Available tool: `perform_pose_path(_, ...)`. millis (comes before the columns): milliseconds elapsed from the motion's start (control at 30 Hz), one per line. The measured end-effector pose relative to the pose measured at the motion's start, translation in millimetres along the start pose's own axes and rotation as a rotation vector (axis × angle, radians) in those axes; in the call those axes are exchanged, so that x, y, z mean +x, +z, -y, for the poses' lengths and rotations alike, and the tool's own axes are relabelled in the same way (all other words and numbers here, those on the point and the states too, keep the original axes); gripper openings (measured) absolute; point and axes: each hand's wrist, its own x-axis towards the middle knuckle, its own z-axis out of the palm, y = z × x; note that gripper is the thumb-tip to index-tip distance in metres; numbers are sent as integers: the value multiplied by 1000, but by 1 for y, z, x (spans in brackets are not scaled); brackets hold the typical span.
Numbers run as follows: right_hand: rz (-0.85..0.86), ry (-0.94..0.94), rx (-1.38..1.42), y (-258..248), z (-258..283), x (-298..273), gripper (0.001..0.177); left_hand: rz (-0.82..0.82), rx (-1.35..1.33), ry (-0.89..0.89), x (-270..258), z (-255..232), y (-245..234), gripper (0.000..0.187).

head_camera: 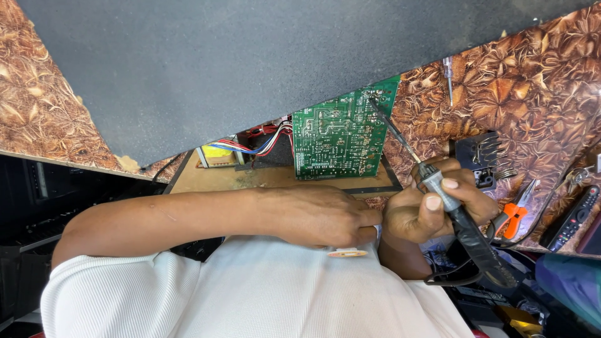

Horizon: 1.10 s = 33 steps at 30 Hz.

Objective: Soldering electronic components onto a circuit board as part of a repair task.

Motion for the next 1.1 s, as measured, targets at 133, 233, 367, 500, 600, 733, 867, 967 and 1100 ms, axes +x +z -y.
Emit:
perform_pose_path(133,18,7,-1,0,2,0,19,23,-4,-29,0,0,0,8)
perform_pose_path(233,28,20,9,0,3,1,19,8,-22,-14,0,-1,0,8)
perform_pose_path(367,31,32,21,0,5,1,18,1,-8,-1,0,-1,0,9)
perform_pose_path(500,15,29,29,0,5,1,18,-14,-16,13,0,0,2,9)
perform_pose_path(600,39,33,26,0,5,1,19,-25,-17,21,0,-1,2,9)
perform_pose_path(733,25,33,23,-1,4,0,19,-15,-38,18,0,-1,1,9)
perform_pose_path(867,37,35,29,-3,4,1,20,-10,-29,5,0,-2,0,9)
perform_pose_path(967,17,34,35,0,5,1,20,15,5,-2,1,-1,1,9)
perform_pose_path(1100,2,16,-22,-3,8,2,21,28,11,-11,1,-3,0,9)
